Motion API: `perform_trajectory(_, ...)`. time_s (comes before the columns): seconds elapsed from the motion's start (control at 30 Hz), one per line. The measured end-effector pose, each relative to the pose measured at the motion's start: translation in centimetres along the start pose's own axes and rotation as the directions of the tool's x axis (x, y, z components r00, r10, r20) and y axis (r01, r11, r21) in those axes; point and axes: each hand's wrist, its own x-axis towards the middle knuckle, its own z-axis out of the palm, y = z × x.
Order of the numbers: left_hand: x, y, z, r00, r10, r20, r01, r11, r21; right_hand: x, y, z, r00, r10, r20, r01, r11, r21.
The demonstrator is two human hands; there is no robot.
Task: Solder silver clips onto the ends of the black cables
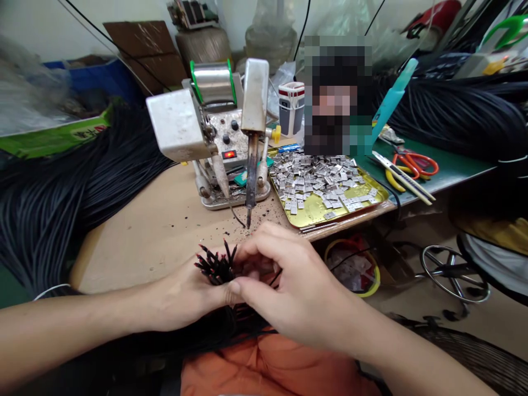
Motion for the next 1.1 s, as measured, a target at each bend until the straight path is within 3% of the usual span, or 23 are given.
perform_trajectory(0.13, 0.1, -0.1, 0.1, 0.999, -0.035, -0.023, 0.034, 0.999, -0.041, 0.1, 0.2, 0.8, 0.996, -0.063, -0.060, 0.061, 0.997, -0.039)
perform_trajectory(0.27, -0.1, -0.3, 0.0, 0.994, -0.028, -0.105, 0.029, 1.000, 0.005, 0.5, 0.3, 0.5, 0.980, 0.121, -0.160, -0.113, 0.992, 0.057)
perform_trajectory(0.4, -0.5, -0.1, -0.1, 0.963, 0.132, -0.234, -0.069, 0.963, 0.259, 0.7, 0.5, 0.2, 0.951, 0.273, -0.143, -0.246, 0.953, 0.177)
perform_trajectory(0.47, -0.5, 0.0, 0.0, 0.954, 0.120, -0.275, -0.047, 0.965, 0.258, 0.6, 0.7, 0.3, 0.947, 0.296, -0.125, -0.265, 0.939, 0.219)
perform_trajectory(0.53, -0.4, 0.2, 0.1, 0.949, 0.006, -0.317, 0.044, 0.988, 0.149, 0.6, 0.8, 0.5, 0.945, 0.307, -0.112, -0.272, 0.929, 0.249)
perform_trajectory(0.6, -0.3, 0.3, 0.2, 0.938, -0.092, -0.334, 0.115, 0.992, 0.052, 0.7, 0.9, 0.6, 0.946, 0.306, -0.110, -0.269, 0.926, 0.265)
perform_trajectory(0.67, -0.2, 0.3, 0.3, 0.933, -0.111, -0.342, 0.132, 0.990, 0.039, 0.7, 1.0, 0.6, 0.946, 0.299, -0.121, -0.258, 0.927, 0.272)
perform_trajectory(0.93, -0.5, 0.3, 0.2, 0.944, -0.042, -0.328, 0.077, 0.993, 0.094, 0.9, 1.4, -0.6, 0.947, 0.313, -0.077, -0.274, 0.908, 0.318)
perform_trajectory(1.1, 0.0, 0.3, -0.1, 0.956, -0.019, -0.293, 0.046, 0.995, 0.086, 0.5, 1.7, 0.8, 0.966, 0.217, -0.139, -0.126, 0.868, 0.480)
